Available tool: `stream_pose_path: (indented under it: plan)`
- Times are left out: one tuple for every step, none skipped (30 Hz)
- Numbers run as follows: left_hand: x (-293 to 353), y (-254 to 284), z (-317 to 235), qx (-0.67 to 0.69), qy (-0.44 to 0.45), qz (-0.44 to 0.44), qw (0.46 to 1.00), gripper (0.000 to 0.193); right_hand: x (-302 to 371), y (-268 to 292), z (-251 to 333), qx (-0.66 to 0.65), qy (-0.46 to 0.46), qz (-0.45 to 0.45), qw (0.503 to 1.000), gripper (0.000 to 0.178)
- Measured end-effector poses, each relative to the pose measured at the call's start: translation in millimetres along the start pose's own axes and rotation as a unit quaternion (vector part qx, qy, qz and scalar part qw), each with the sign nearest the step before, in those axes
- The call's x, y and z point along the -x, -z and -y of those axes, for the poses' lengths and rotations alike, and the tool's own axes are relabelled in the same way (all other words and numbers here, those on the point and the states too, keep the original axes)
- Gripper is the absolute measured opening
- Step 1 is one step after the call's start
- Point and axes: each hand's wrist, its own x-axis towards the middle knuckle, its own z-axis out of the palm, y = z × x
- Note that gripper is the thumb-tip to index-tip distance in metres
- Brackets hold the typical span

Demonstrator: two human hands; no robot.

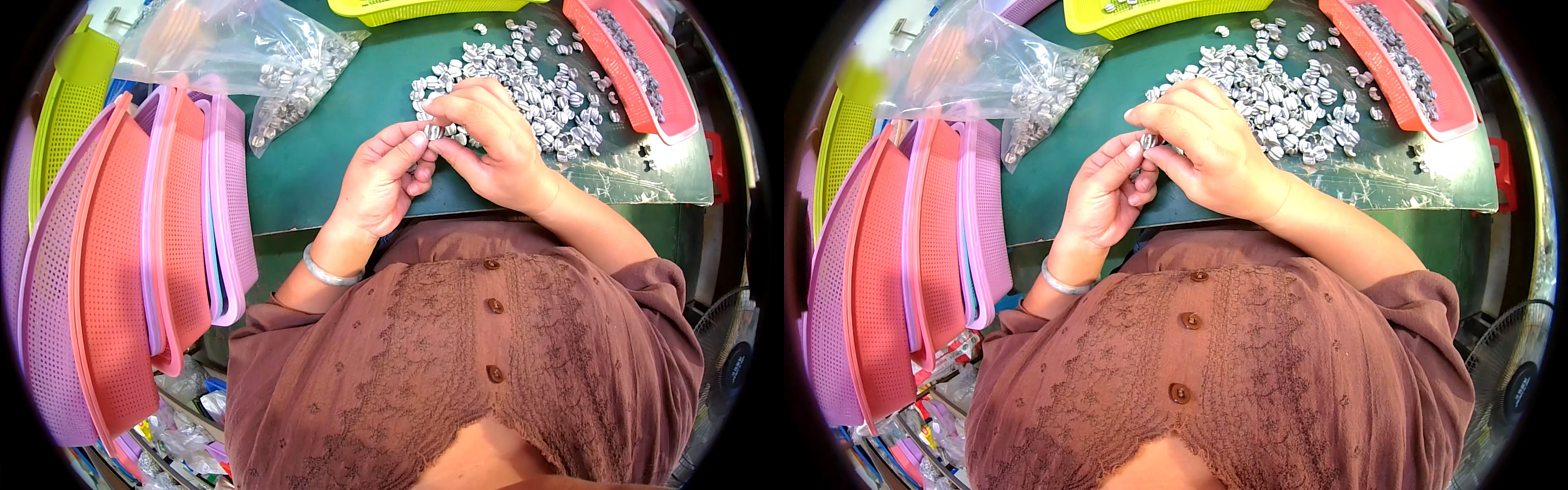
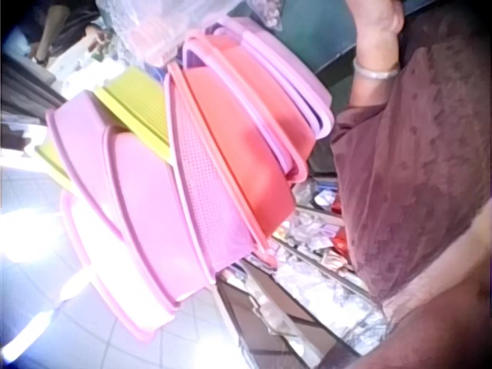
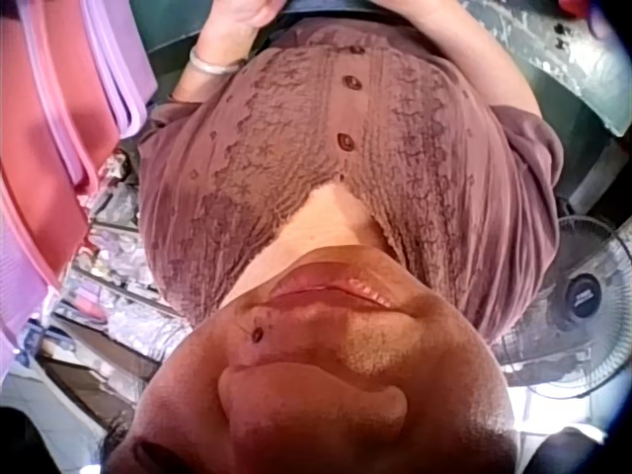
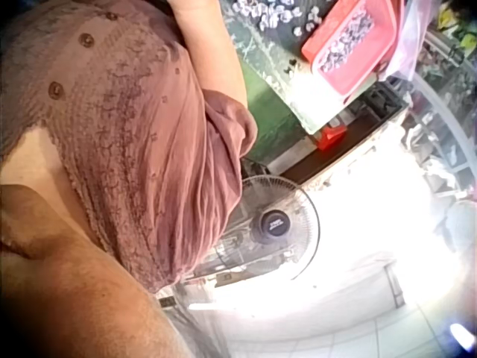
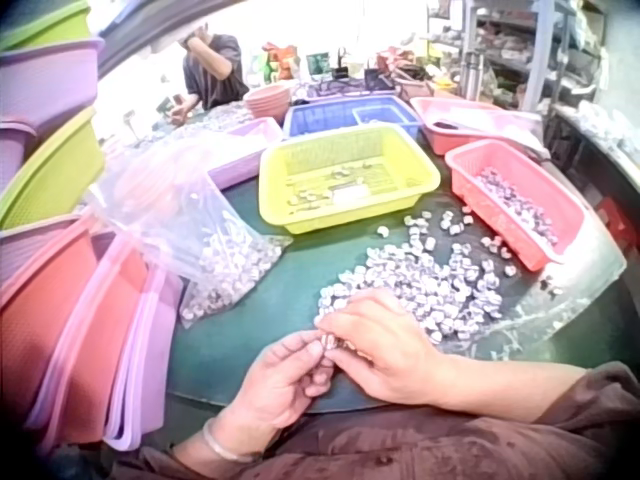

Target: The person assembles small silver metal components by hand on a green work surface, picking them from a pile and fitting them together.

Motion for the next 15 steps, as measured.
stream_pose_path:
  plan:
    - [-1,1,1,0.001,0.004,0.0,1.0,0.022,0,0,0,-0.001,-0.001,0.002,1.0,0.041]
    - [-1,3,2,0.002,0.007,-0.001,1.0,0.022,0,0,0,-0.003,-0.004,0.006,1.0,0.041]
    - [-1,4,3,0.002,0.01,-0.002,1.0,0.023,1,1,0,-0.006,-0.008,0.009,1.0,0.041]
    - [-1,4,3,-0.001,0.008,-0.004,1.0,0.023,1,1,-1,-0.009,-0.011,0.013,1.0,0.041]
    - [-1,3,3,-0.005,0.007,-0.006,1.0,0.022,1,1,-1,-0.01,-0.013,0.016,1.0,0.041]
    - [-1,3,3,-0.008,0.006,-0.008,1.0,0.022,2,2,-1,-0.011,-0.015,0.018,1.0,0.041]
    - [-1,4,3,-0.011,0.002,-0.006,1.0,0.022,2,2,-1,-0.012,-0.017,0.02,1.0,0.041]
    - [-1,5,4,-0.015,-0.002,-0.003,1.0,0.022,2,2,-1,-0.015,-0.018,0.018,1.0,0.04]
    - [-2,5,4,-0.018,-0.006,0.0,1.0,0.022,2,1,-2,-0.017,-0.02,0.017,1.0,0.039]
    - [-2,6,3,-0.024,-0.012,-0.01,1.0,0.022,2,1,-2,-0.02,-0.021,0.015,0.999,0.038]
    - [-2,7,1,-0.03,-0.017,-0.018,0.999,0.023,3,3,-4,-0.01,-0.025,0.016,0.999,0.037]
    - [-2,8,0,-0.036,-0.021,-0.026,0.999,0.023,3,5,-7,-0.001,-0.03,0.018,0.999,0.037]
    - [-2,8,-3,-0.023,-0.025,-0.037,0.999,0.024,4,6,-10,0.008,-0.035,0.02,0.999,0.036]
    - [-1,6,-8,-0.011,-0.03,-0.048,0.998,0.025,5,8,-11,0.016,-0.065,0.032,0.997,0.029]
    - [0,6,-11,0.002,-0.034,-0.059,0.998,0.025,7,10,-13,0.03,-0.073,0.043,0.996,0.026]
